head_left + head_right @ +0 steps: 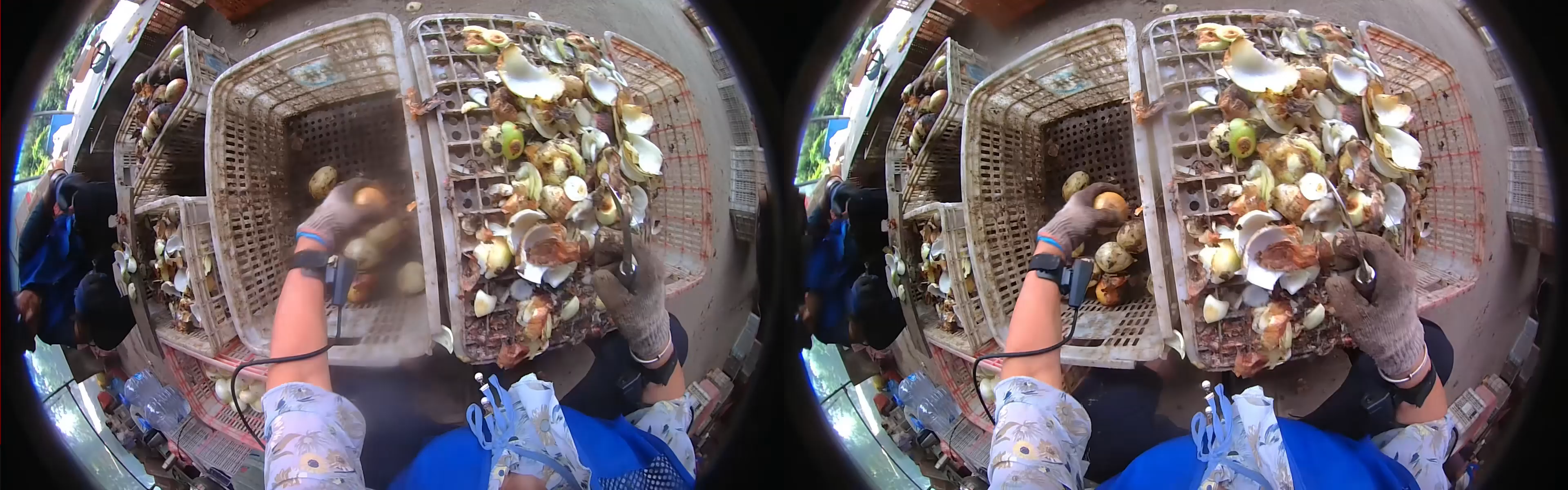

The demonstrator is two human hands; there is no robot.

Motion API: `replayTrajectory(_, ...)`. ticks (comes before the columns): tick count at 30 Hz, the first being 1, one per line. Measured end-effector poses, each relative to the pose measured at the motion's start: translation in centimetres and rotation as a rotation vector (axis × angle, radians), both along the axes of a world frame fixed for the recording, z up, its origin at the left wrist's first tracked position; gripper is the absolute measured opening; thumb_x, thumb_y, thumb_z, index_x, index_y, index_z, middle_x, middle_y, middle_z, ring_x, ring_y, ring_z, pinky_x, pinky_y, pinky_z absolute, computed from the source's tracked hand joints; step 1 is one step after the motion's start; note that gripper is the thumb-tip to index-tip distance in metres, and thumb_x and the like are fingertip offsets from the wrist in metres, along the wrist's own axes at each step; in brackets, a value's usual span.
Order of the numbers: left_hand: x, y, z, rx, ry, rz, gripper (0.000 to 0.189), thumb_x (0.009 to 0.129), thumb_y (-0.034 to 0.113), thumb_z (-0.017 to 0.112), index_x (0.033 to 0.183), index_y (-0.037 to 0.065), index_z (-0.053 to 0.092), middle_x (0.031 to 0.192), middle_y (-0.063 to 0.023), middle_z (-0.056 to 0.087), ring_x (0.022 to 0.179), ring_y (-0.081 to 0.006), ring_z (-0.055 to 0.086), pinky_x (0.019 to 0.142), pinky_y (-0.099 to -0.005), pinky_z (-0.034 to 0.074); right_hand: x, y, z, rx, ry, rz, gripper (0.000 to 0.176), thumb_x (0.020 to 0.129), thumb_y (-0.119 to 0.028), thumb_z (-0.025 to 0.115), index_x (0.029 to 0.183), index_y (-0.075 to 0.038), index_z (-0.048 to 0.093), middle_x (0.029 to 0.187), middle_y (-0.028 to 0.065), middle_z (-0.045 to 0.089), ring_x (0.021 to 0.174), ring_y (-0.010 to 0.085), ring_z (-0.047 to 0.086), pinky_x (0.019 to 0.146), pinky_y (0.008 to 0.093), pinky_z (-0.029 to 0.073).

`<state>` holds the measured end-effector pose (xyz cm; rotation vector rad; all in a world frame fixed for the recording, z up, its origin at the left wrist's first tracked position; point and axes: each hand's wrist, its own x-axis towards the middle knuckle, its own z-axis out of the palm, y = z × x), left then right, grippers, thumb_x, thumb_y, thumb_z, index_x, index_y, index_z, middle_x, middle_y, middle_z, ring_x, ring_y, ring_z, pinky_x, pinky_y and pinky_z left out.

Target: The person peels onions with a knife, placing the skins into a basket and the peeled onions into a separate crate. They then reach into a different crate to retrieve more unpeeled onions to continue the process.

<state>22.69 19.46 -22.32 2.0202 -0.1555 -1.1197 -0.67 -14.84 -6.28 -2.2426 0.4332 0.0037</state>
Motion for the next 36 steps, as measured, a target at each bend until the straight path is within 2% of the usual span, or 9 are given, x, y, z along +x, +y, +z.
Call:
replayTrajectory(3, -2.5, 2.8, 6.2, -0.689, 0.334, 0.594, 0.065, 0.076, 0.023, 0.072, 0.135, 0.008, 0.049, 0.12, -0.0089, 0.061, 0.103, -0.024, 0.063, 0.085, -0.0366, 0.055, -1.0, 0.1, 0.8, 0.163, 0.004, 0.019, 0.033, 0.079, -0.003, 0.066, 0.111, 0.0, 0.058, 0.081, 0.005, 0.061, 0.069, 0.0097, 0.058, 0.063, 0.0261, 0.051)
replayTrajectory(7, -7.0, 1.2, 13.9, -0.985, 0.169, 0.444, 0.075, 0.078, 0.016, 0.074, 0.144, 0.013, 0.038, 0.136, -0.0139, 0.051, 0.119, -0.0282, 0.055, 0.093, -0.0393, 0.053, -3.6, 0.0, 2.7, 0.318, -0.085, 0.118, 0.032, 0.082, -0.003, 0.065, 0.113, 0.002, 0.058, 0.088, 0.0086, 0.066, 0.072, 0.009, 0.061, 0.065, 0.0265, 0.052)
replayTrajectory(8, -8.9, -0.6, 16.2, -1.005, 0.193, 0.597, 0.079, 0.069, 0.001, 0.07, 0.141, 0.005, 0.036, 0.12, -0.0146, 0.055, 0.106, -0.0293, 0.059, 0.083, -0.0407, 0.056, -4.2, 0.3, 3.0, 0.425, -0.112, 0.132, 0.033, 0.083, -0.004, 0.064, 0.115, 0.002, 0.058, 0.088, 0.0081, 0.066, 0.074, 0.0084, 0.061, 0.066, 0.0266, 0.051)
replayTrajectory(17, -21.0, -17.3, 25.6, -0.504, -0.39, -0.006, 0.096, 0.054, -0.008, 0.084, 0.139, 0.005, 0.043, 0.126, -0.0097, 0.056, 0.114, -0.0199, 0.056, 0.095, -0.0326, 0.051, -8.2, -1.8, 4.7, 0.964, -0.183, 0.041, 0.041, 0.085, -0.025, 0.072, 0.117, -0.003, 0.06, 0.081, 0.0049, 0.066, 0.067, 0.0109, 0.063, 0.061, 0.0258, 0.051)
replayTrajectory(19, -23.1, -20.5, 26.1, -0.38, -0.454, -0.161, 0.096, 0.054, -0.009, 0.084, 0.14, 0.005, 0.042, 0.13, -0.0103, 0.053, 0.119, -0.0204, 0.053, 0.099, -0.0332, 0.049, -8.3, -3.6, 4.3, 0.909, -0.368, 0.243, 0.04, 0.09, -0.031, 0.067, 0.117, -0.004, 0.058, 0.081, 0.0051, 0.064, 0.058, 0.0118, 0.061, 0.05, 0.0234, 0.049)
replayTrajectory(24, -26.0, -25.0, 27.5, -0.266, -0.937, -0.27, 0.081, 0.066, -0.003, 0.082, 0.137, 0.001, 0.043, 0.128, -0.012, 0.056, 0.118, -0.02, 0.055, 0.098, -0.0346, 0.049, -9.5, -6.4, 5.8, 1.483, -0.173, 0.013, 0.047, 0.087, -0.039, 0.068, 0.117, -0.004, 0.058, 0.087, 0.0086, 0.065, 0.049, 0.0118, 0.056, 0.038, 0.0232, 0.043)
replayTrajectory(27, -27.3, -26.4, 29.1, -0.272, -0.847, -0.123, 0.075, 0.071, -0.002, 0.081, 0.136, 0.0, 0.044, 0.122, -0.0137, 0.06, 0.109, -0.0206, 0.061, 0.093, -0.0327, 0.052, -9.8, -7.8, 7.4, 1.427, -0.237, 0.031, 0.048, 0.084, -0.03, 0.073, 0.119, -0.002, 0.057, 0.091, 0.0084, 0.066, 0.062, 0.013, 0.062, 0.049, 0.0246, 0.05)
replayTrajectory(30, -28.6, -28.2, 30.3, -0.293, -0.872, -0.041, 0.072, 0.08, -0.004, 0.07, 0.142, 0.005, 0.037, 0.124, -0.0164, 0.057, 0.11, -0.0219, 0.061, 0.09, -0.0319, 0.053, -9.9, -7.0, 7.3, 1.228, -0.559, -0.037, 0.058, 0.074, -0.011, 0.084, 0.122, -0.001, 0.053, 0.106, 0.0085, 0.064, 0.099, 0.0148, 0.063, 0.087, 0.0295, 0.053)
replayTrajectory(36, -29.8, -28.0, 31.2, -0.742, -0.269, 0.127, 0.088, 0.074, -0.006, 0.071, 0.148, 0.008, 0.027, 0.132, -0.0181, 0.05, 0.112, -0.0258, 0.059, 0.092, -0.0352, 0.053, -9.9, -7.2, 6.2, 1.161, -0.964, 0.089, 0.064, 0.07, -0.004, 0.085, 0.124, -0.003, 0.053, 0.126, 0.0096, 0.057, 0.116, 0.0165, 0.056, 0.097, 0.0302, 0.049)
